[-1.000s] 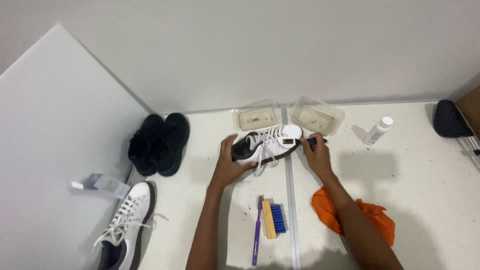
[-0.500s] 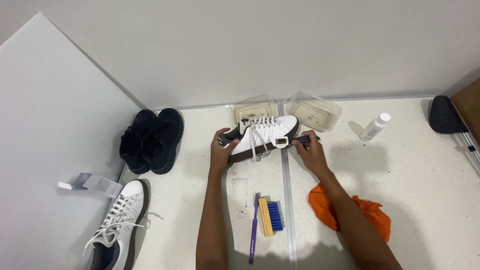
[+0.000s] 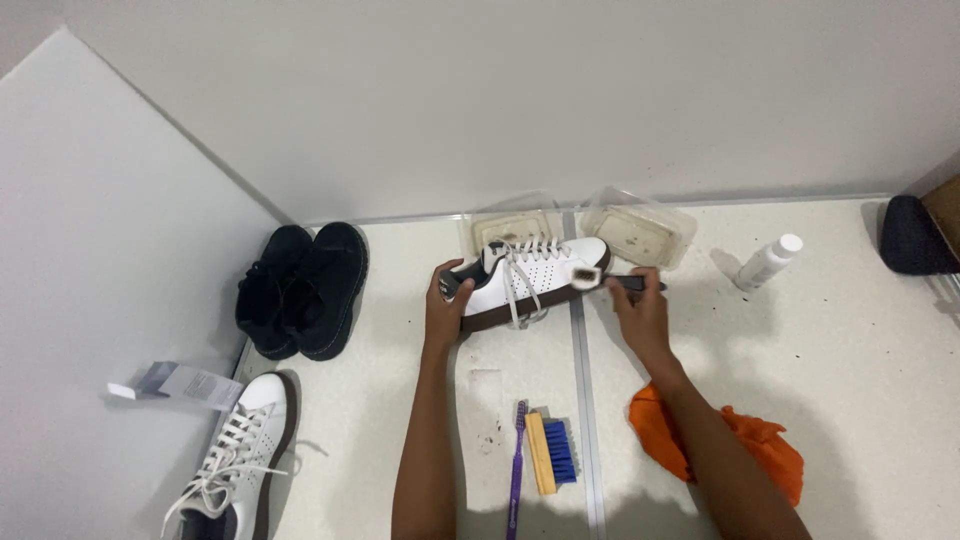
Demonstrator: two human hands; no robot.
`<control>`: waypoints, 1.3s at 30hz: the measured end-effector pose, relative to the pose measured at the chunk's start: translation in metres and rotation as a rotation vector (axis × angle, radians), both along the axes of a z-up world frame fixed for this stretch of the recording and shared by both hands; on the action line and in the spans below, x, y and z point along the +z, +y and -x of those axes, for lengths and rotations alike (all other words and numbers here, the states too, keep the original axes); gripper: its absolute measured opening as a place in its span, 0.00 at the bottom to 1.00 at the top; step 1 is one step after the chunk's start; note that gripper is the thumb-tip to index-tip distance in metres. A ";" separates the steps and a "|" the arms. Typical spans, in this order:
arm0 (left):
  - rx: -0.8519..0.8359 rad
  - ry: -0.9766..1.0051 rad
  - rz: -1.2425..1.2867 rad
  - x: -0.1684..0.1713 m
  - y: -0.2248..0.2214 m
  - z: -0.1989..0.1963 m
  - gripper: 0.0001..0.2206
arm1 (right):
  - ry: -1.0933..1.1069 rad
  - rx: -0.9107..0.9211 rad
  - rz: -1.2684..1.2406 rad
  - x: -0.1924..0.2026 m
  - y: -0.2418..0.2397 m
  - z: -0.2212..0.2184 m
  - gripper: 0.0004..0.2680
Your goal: Cleaning a white sneaker by scrubbing the midsole and upper with a small brush and wiping it with a cloth.
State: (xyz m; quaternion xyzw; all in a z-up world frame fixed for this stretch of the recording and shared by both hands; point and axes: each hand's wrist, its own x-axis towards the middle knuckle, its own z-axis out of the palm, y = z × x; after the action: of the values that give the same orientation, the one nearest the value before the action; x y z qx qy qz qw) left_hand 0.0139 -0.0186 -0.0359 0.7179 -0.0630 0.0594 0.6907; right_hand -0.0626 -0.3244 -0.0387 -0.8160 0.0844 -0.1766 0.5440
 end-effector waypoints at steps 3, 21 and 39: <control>-0.001 0.010 0.008 -0.002 0.001 -0.001 0.26 | 0.004 -0.030 0.010 0.000 0.005 0.000 0.10; 0.039 -0.016 0.027 -0.016 -0.001 -0.009 0.21 | 0.043 -0.011 0.009 0.005 0.002 0.003 0.09; 0.048 -0.025 0.049 0.010 -0.007 0.008 0.19 | -0.003 -0.016 0.095 0.002 0.006 0.009 0.10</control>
State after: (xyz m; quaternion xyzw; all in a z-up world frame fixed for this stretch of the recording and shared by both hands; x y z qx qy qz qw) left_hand 0.0060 -0.0257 -0.0257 0.7012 -0.0529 0.0866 0.7057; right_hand -0.0716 -0.3180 -0.0368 -0.8398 0.0818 -0.1860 0.5034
